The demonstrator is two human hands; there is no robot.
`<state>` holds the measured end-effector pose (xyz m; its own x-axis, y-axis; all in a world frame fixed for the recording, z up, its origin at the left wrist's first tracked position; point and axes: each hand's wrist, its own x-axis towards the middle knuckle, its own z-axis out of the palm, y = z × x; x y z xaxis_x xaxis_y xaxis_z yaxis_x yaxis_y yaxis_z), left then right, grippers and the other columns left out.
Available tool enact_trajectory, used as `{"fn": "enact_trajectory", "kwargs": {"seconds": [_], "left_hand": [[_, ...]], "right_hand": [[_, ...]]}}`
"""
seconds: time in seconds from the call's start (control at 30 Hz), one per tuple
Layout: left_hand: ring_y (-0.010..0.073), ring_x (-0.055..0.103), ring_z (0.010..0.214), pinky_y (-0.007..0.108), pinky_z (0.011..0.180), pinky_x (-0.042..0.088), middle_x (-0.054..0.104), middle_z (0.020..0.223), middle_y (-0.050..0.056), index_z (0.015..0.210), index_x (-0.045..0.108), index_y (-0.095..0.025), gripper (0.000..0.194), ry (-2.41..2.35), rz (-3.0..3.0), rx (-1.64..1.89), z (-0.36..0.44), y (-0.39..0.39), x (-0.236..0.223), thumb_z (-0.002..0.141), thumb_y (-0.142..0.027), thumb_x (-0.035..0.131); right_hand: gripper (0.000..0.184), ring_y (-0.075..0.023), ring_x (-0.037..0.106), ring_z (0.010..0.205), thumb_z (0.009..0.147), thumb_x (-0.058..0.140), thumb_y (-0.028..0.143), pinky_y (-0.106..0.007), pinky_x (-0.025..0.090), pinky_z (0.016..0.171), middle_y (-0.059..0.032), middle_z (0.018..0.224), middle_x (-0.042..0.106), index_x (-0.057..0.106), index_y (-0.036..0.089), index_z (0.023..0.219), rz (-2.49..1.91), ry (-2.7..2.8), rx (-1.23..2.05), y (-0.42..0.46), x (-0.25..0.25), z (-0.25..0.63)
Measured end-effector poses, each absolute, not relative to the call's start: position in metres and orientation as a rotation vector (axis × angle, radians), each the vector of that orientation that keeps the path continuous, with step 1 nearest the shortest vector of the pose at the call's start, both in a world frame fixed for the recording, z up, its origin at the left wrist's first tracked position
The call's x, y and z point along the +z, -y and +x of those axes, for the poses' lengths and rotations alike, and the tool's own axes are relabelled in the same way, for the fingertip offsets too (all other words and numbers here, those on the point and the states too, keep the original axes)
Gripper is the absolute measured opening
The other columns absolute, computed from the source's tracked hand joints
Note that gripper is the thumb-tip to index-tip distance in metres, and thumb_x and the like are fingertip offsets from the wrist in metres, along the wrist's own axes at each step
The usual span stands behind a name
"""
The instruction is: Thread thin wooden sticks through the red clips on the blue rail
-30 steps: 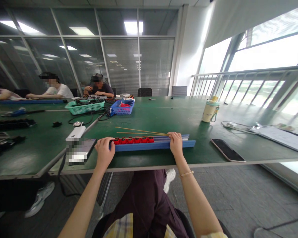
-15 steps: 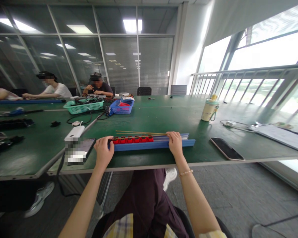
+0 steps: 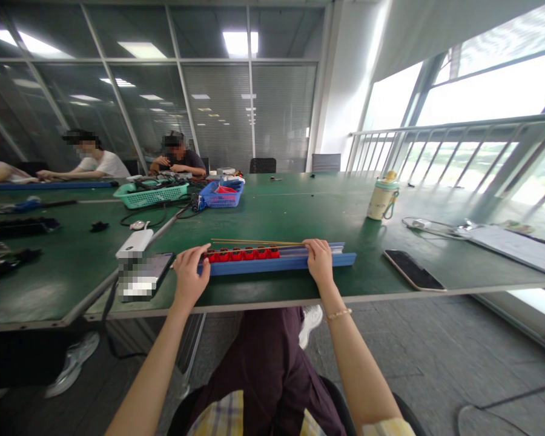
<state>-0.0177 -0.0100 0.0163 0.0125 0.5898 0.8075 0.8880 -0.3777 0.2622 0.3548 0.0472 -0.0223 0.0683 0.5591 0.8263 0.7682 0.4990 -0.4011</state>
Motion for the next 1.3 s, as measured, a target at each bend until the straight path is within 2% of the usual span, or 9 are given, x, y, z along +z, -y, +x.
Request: {"fn": "enact_trajectory", "kwargs": {"seconds": [0.1,0.27,0.43,1.3], "left_hand": [[0.0252,0.053,0.113,0.042,0.102,0.037,0.065,0.116,0.008,0.13,0.057,-0.022,0.04,1.5,-2.022,-1.306,-0.0163,0.0115,0.0177,0.092,-0.027,0.046],[0.0254,0.051,0.115,0.042,0.104,0.037,0.063,0.119,0.007,0.117,0.065,-0.025,0.036,1.467,-2.11,-1.168,-0.014,0.0112,0.0172,0.087,-0.019,0.045],[0.0265,0.05,0.115,0.044,0.105,0.037,0.062,0.12,0.008,0.119,0.065,-0.025,0.041,1.469,-2.12,-1.103,-0.0125,0.0093,0.0156,0.083,-0.015,0.045],[0.0262,0.051,0.111,0.044,0.099,0.039,0.065,0.115,0.006,0.112,0.07,-0.027,0.04,1.511,-2.08,-1.204,-0.0165,0.005,0.0117,0.086,-0.012,0.043]], "right_hand": [[0.026,-0.0254,0.057,0.091,0.096,0.043,0.025,-0.039,0.045,0.085,-0.0077,0.092,0.071,0.069,0.022,0.092,-1.164,1.603,-0.225,-0.0472,-0.0221,0.3547],[0.026,-0.0257,0.058,0.091,0.095,0.044,0.025,-0.039,0.045,0.084,-0.0078,0.092,0.071,0.069,0.022,0.092,-1.164,1.601,-0.229,-0.0475,-0.0225,0.3552],[0.027,-0.0259,0.058,0.091,0.095,0.043,0.026,-0.04,0.045,0.086,-0.0079,0.092,0.071,0.069,0.023,0.093,-1.168,1.603,-0.228,-0.0478,-0.0229,0.3554],[0.024,-0.026,0.058,0.091,0.092,0.046,0.024,-0.041,0.045,0.088,-0.0078,0.09,0.072,0.069,0.022,0.089,-1.146,1.517,-0.206,-0.0451,-0.0194,0.3526]]}}
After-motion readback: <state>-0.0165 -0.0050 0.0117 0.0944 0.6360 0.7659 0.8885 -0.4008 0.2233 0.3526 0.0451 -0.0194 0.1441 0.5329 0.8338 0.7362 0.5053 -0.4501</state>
